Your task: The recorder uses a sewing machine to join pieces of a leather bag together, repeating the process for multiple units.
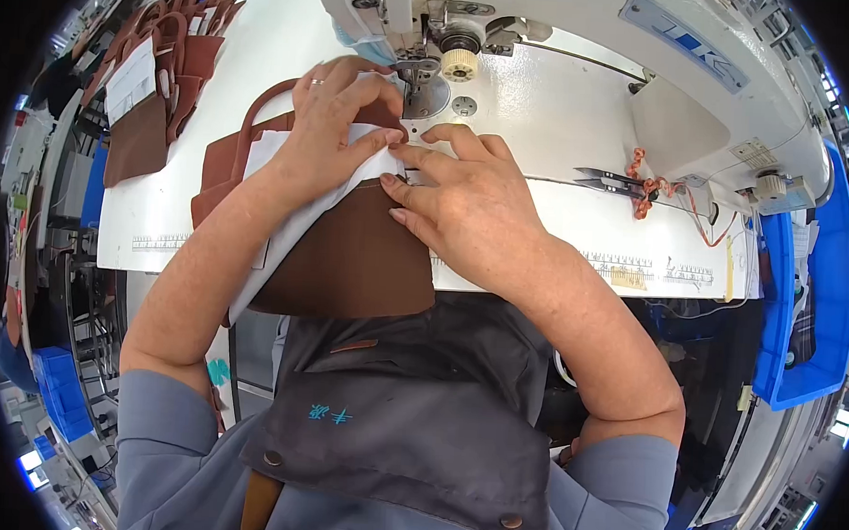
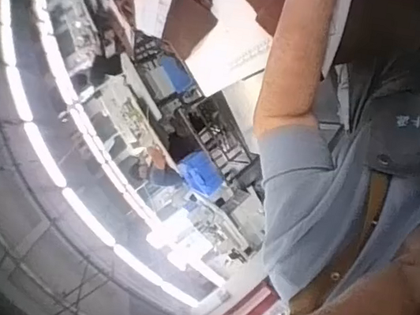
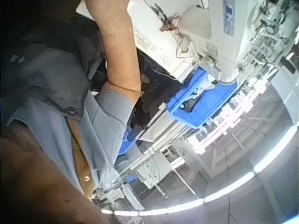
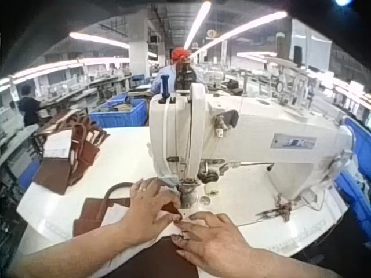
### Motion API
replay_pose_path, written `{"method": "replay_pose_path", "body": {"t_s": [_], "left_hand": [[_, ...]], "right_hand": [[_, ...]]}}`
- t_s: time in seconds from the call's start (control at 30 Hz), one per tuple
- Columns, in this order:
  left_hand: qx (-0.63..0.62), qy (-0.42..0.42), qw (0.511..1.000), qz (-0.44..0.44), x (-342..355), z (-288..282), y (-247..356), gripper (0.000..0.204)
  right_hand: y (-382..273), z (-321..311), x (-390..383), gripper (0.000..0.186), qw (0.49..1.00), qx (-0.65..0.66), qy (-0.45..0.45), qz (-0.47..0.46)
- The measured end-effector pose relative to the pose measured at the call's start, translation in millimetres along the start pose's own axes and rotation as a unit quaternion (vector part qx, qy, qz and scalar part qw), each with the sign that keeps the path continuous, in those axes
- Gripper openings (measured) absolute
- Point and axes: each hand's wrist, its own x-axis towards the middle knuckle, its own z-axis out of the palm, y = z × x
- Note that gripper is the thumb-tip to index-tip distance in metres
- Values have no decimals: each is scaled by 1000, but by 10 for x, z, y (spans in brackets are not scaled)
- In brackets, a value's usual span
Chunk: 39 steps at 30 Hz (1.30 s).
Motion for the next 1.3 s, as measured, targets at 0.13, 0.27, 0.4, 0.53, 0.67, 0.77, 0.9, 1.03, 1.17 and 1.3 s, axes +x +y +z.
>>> {"method": "replay_pose_path", "body": {"t_s": [0.13,0.27,0.4,0.53,0.67,0.77,0.9,1.03,1.17,1.3], "left_hand": [[32,-3,998,50,2,-32,-21,11],[10,-65,995,75,-56,-181,3,17],[39,-39,996,72,-255,-185,182,41],[-25,-46,998,26,-239,-139,110,39],[-29,-51,998,18,-159,-57,-4,38],[-45,-35,998,25,-36,1,-115,36],[-52,-31,998,31,140,23,-236,33],[-58,-24,995,74,254,42,-346,34],[-68,-21,992,106,317,51,-451,34],[-70,-18,992,108,335,44,-458,35]], "right_hand": [[19,-26,40,28,1000,-5,10,-13],[72,-8,35,28,1000,1,12,-12],[100,-12,30,30,1000,6,5,-12],[103,-15,65,32,1000,9,8,-8],[202,-6,128,32,1000,5,4,-8],[305,29,195,31,1000,-11,9,-3],[377,77,259,30,999,7,6,40],[388,142,262,29,998,-28,28,50],[387,186,277,31,997,-23,39,55],[390,204,285,31,997,-9,38,66]]}}
